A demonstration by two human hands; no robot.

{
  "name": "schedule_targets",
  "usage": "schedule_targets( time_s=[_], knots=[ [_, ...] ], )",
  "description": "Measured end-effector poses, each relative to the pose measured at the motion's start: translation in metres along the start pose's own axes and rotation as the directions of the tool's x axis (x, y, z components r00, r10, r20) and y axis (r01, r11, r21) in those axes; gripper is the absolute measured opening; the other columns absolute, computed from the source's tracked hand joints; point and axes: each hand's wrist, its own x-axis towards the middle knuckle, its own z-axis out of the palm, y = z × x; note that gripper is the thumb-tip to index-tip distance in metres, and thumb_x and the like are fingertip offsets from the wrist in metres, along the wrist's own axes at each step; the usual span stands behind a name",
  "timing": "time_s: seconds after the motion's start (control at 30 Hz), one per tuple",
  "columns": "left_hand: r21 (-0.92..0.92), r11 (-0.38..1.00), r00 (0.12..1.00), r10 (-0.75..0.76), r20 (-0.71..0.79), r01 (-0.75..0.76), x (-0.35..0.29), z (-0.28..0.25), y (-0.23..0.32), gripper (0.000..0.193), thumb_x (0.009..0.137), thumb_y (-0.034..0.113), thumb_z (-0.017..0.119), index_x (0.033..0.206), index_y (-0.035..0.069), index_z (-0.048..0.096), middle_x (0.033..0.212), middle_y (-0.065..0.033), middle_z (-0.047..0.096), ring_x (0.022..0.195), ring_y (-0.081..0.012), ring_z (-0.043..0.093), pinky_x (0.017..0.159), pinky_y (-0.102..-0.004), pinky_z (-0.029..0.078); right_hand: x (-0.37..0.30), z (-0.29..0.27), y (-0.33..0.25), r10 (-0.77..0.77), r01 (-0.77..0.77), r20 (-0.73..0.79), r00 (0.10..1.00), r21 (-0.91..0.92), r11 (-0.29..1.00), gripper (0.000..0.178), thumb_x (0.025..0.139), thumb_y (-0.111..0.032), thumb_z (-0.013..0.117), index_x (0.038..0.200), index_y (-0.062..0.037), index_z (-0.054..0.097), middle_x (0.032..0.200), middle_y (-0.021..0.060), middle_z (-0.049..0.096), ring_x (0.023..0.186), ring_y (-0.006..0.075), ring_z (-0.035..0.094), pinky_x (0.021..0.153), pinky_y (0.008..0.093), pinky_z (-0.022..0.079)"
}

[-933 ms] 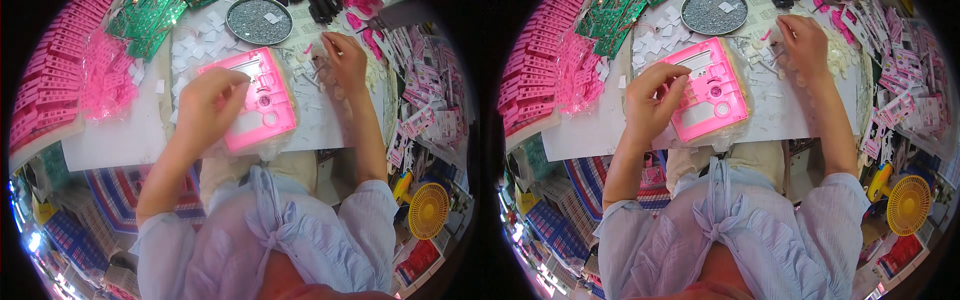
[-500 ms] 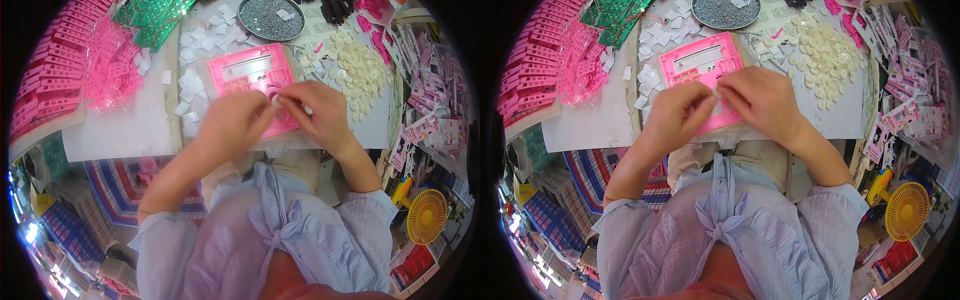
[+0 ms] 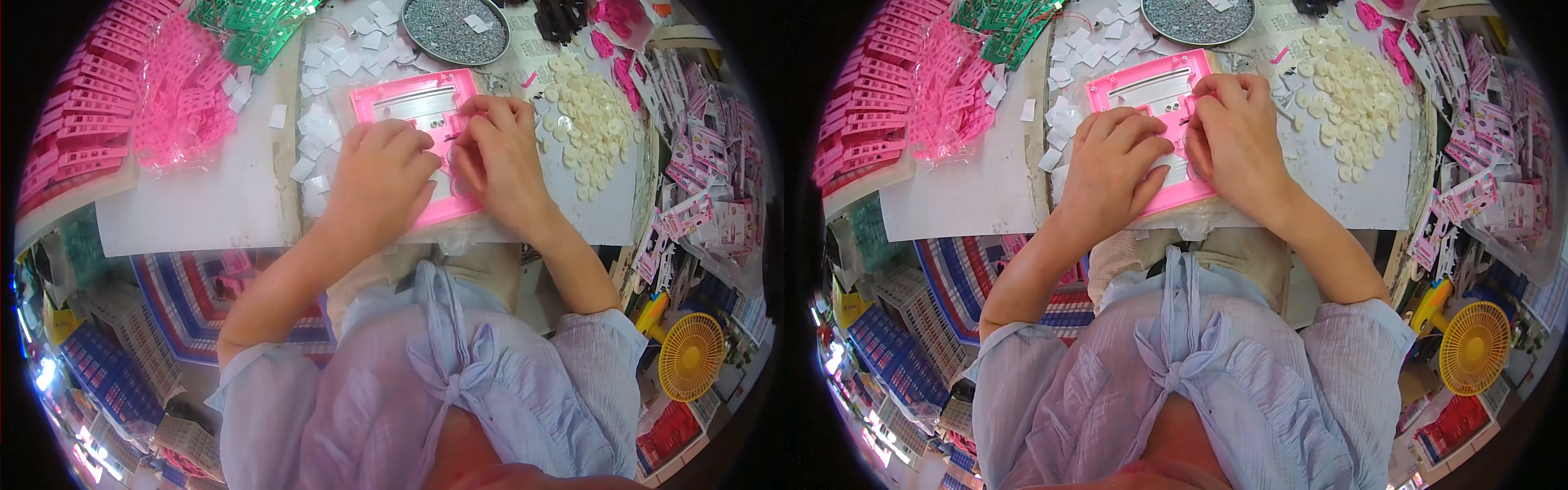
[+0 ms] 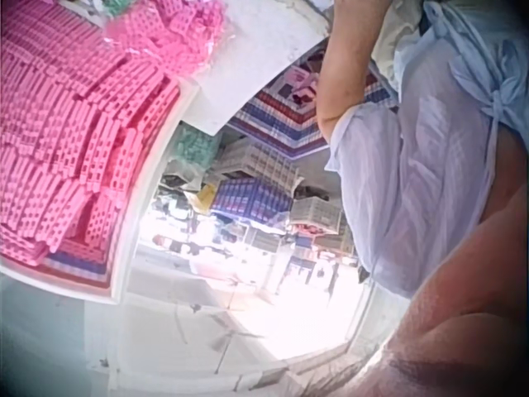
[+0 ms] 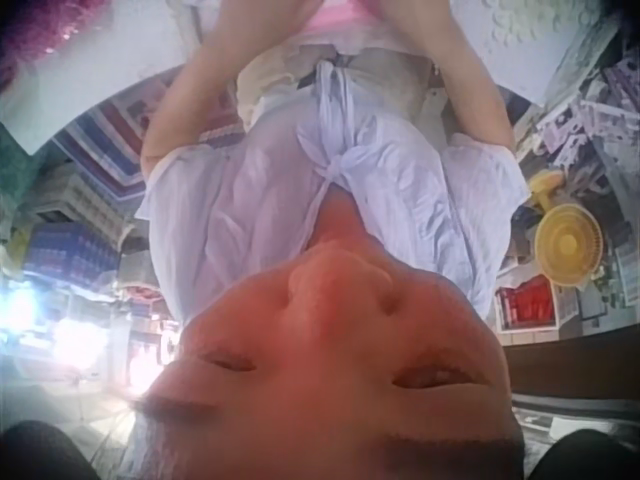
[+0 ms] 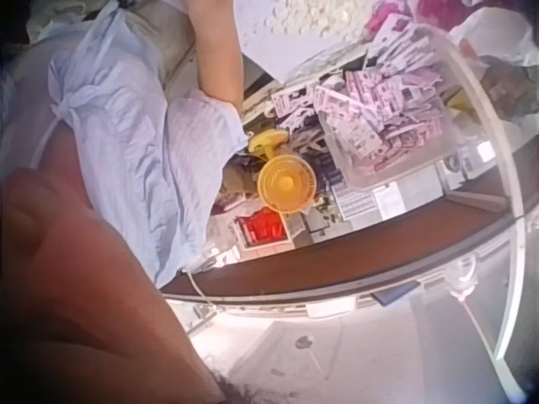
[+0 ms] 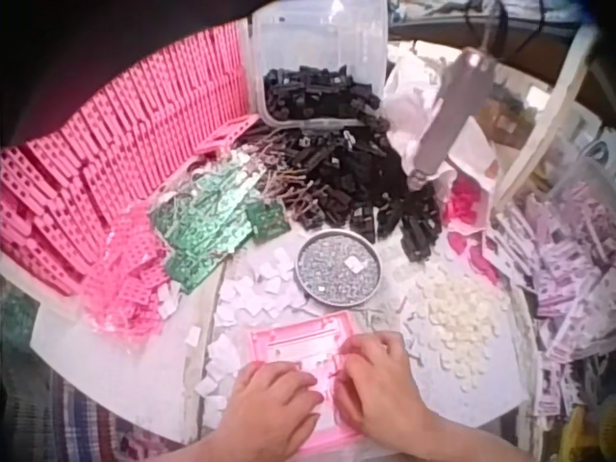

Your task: Assembling and testing pink electronic toy piggy banks at a factory workbench.

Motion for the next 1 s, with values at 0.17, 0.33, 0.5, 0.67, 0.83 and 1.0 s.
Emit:
schedule_targets(
  time_s=[0.17, 0.33, 0.5, 0.67, 0.83, 1.0],
  knots=[
    [-0.036, 0.999, 0.999, 0.003, 0.038, -0.002, 0.003, -0.005, -0.002, 0.023, 0.081, 0.017, 0.072, 0.103, 0.011, 0.068, 0.115, -0.0050, 0.064, 0.116, -0.0286, 0.056, 0.100, -0.0471, 0.041, 0.001, -0.001, 0.003, -0.009, 0.008, 0.031, 0.999, 0.024, 1.000, 0.018, 0.075, -0.006, 0.074, 0.088, -0.0031, 0.063, 0.119, 0.0120, 0.058, 0.109, 0.0385, 0.048, 0.093, 0.0473, 0.044],
    [-0.206, 0.978, 0.988, -0.010, 0.152, 0.041, 0.036, -0.019, -0.023, 0.016, 0.086, 0.018, 0.069, 0.096, 0.006, 0.070, 0.099, -0.0098, 0.069, 0.094, -0.0281, 0.065, 0.084, -0.0412, 0.050, -0.006, 0.011, 0.001, 0.063, -0.058, -0.071, 0.995, 0.069, 0.996, 0.023, 0.076, -0.006, 0.072, 0.093, -0.0043, 0.058, 0.120, 0.0151, 0.056, 0.107, 0.0386, 0.046, 0.093, 0.0477, 0.041],
    [-0.036, 0.998, 0.986, -0.051, -0.161, 0.046, 0.121, -0.006, -0.071, 0.019, 0.088, 0.021, 0.066, 0.088, 0.003, 0.070, 0.079, -0.0105, 0.070, 0.070, -0.0300, 0.064, 0.062, -0.0399, 0.050, -0.007, 0.014, -0.001, 0.114, -0.102, -0.088, 0.990, 0.125, 0.987, 0.027, 0.076, -0.006, 0.072, 0.098, -0.0054, 0.057, 0.121, 0.0174, 0.054, 0.107, 0.0386, 0.045, 0.095, 0.0480, 0.038],
    [0.341, 0.940, 0.987, -0.044, 0.154, -0.012, 0.172, 0.036, -0.093, 0.019, 0.082, 0.027, 0.066, 0.076, 0.010, 0.074, 0.083, -0.0101, 0.072, 0.094, -0.0317, 0.066, 0.079, -0.0516, 0.043, -0.006, -0.024, 0.008, 0.016, 0.004, -0.089, 0.996, 0.220, 0.975, 0.030, 0.077, -0.008, 0.073, 0.104, -0.0048, 0.059, 0.119, 0.0166, 0.056, 0.112, 0.0351, 0.048, 0.100, 0.0451, 0.038],
    [0.249, 0.968, 0.999, 0.042, -0.025, -0.035, 0.166, 0.033, -0.092, 0.022, 0.082, 0.026, 0.062, 0.075, 0.009, 0.073, 0.082, -0.0109, 0.071, 0.090, -0.0304, 0.067, 0.080, -0.0514, 0.042, 0.013, -0.151, 0.104, 0.073, 0.175, -0.831, 0.552, 0.200, 0.964, 0.029, 0.089, -0.017, 0.065, 0.110, 0.0011, 0.058, 0.092, 0.0115, 0.062, 0.077, 0.0202, 0.061, 0.063, 0.0314, 0.050],
    [0.220, 0.975, 0.998, -0.003, -0.060, 0.016, 0.169, 0.036, -0.091, 0.024, 0.083, 0.027, 0.060, 0.076, 0.009, 0.073, 0.082, -0.0128, 0.071, 0.088, -0.0299, 0.067, 0.080, -0.0515, 0.042, 0.087, -0.131, 0.069, 0.211, 0.241, -0.465, 0.860, 0.734, 0.635, 0.044, 0.089, -0.014, 0.070, 0.126, 0.0020, 0.052, 0.089, 0.0128, 0.067, 0.078, 0.0219, 0.067, 0.073, 0.0328, 0.054]
  ],
)
